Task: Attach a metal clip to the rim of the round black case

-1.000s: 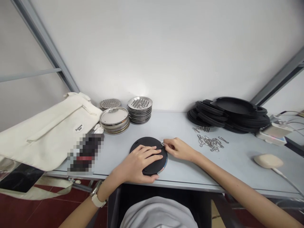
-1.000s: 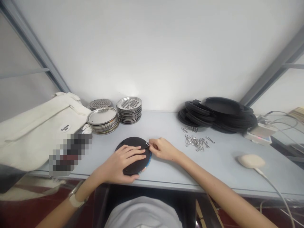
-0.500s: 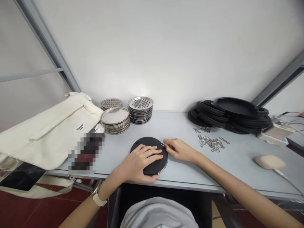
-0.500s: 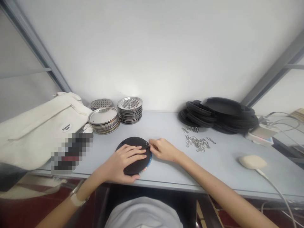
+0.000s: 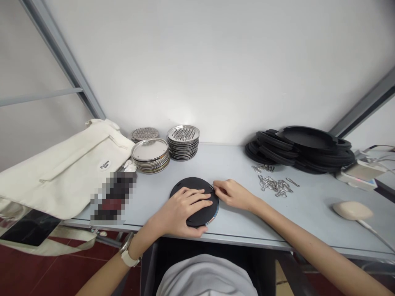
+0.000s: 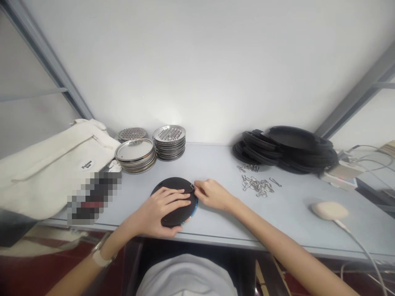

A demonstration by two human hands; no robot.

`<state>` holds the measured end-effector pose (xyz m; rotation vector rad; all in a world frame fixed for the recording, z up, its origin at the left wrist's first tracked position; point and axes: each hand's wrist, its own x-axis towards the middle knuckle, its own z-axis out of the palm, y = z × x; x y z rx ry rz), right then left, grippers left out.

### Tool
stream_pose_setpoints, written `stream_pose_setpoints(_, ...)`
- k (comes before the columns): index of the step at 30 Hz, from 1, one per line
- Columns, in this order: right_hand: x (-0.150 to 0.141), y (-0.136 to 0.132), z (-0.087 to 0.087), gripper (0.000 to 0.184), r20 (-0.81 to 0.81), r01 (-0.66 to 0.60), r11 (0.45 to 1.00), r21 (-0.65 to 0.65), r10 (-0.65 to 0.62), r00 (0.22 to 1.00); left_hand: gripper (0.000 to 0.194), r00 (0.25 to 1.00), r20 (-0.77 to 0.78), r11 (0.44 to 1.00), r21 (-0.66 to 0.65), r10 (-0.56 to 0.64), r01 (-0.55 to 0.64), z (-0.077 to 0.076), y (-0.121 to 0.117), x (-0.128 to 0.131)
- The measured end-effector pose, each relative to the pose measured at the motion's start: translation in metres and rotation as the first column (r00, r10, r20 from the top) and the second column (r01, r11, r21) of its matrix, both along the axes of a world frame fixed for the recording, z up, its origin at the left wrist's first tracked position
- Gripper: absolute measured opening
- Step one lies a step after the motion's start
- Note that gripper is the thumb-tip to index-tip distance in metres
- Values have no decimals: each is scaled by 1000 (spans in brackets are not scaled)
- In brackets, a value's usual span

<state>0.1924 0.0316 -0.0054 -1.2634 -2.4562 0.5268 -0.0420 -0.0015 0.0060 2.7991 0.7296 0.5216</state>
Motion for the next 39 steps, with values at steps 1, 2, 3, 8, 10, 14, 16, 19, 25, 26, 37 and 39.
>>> stream_pose_setpoints(1, 0, 0, 1, 24, -2, 11, 1000, -1, -11, 1000, 58, 1000, -2, 1000, 1, -2, 2, 0, 0, 0)
stream_pose_setpoints(2, -1, -1, 1, 24, -5, 20, 1000, -5, -20, 1000, 58, 1000, -3, 1000, 2, -4, 4, 0, 0, 0)
stream_pose_setpoints(3, -1, -1, 2, 25, -10, 28, 1000, -11, -28, 1000, 59, 1000, -4, 1000, 2, -4, 4, 0, 0, 0)
stream_pose_setpoints(8, 0, -1, 2, 24, -44, 30, 998, -61, -32, 999, 59, 1000, -9, 1000, 5, -3, 3, 0, 0, -1)
stream_pose_setpoints(10, 0, -1, 2, 24, -70, 28, 996, -87, -34, 997, 59, 1000, -7, 1000, 7, -3, 3, 0, 0, -1)
stream_pose_setpoints(14, 1, 1, 0, 27, -126, 0, 987, -161, -21, 992, 58, 1000, -4, 1000, 7, -6, 6, 0, 1, -1)
stream_pose_setpoints(16, 1, 1, 0, 28, -143, -12, 984, -177, -14, 990, 58, 1000, -4, 1000, 5, -9, 9, 0, 1, -1)
stream_pose_setpoints(19, 1, 2, 0, 28, -147, -11, 983, -181, -16, 989, 58, 1000, -5, 1000, 4, -8, 8, 1, 0, -1)
stream_pose_setpoints(25, 0, 2, 1, 26, -154, 13, 989, -151, -37, 987, 59, 1000, -9, 1000, 6, -2, 2, 1, 0, 0)
stream_pose_setpoints(26, -1, 2, 1, 25, -158, 15, 989, -150, -39, 987, 59, 1000, -7, 1000, 8, -3, 3, 1, 1, 0)
stream_pose_setpoints(37, 0, 1, 2, 16, -174, -2, 991, -134, -21, 985, 59, 1000, -21, 1000, 6, -5, 5, 0, 0, -1)
stream_pose_setpoints(39, 0, 2, 3, 20, -161, -1, 992, -129, -20, 987, 59, 1000, -16, 1000, 7, -8, 8, 1, 0, -1)
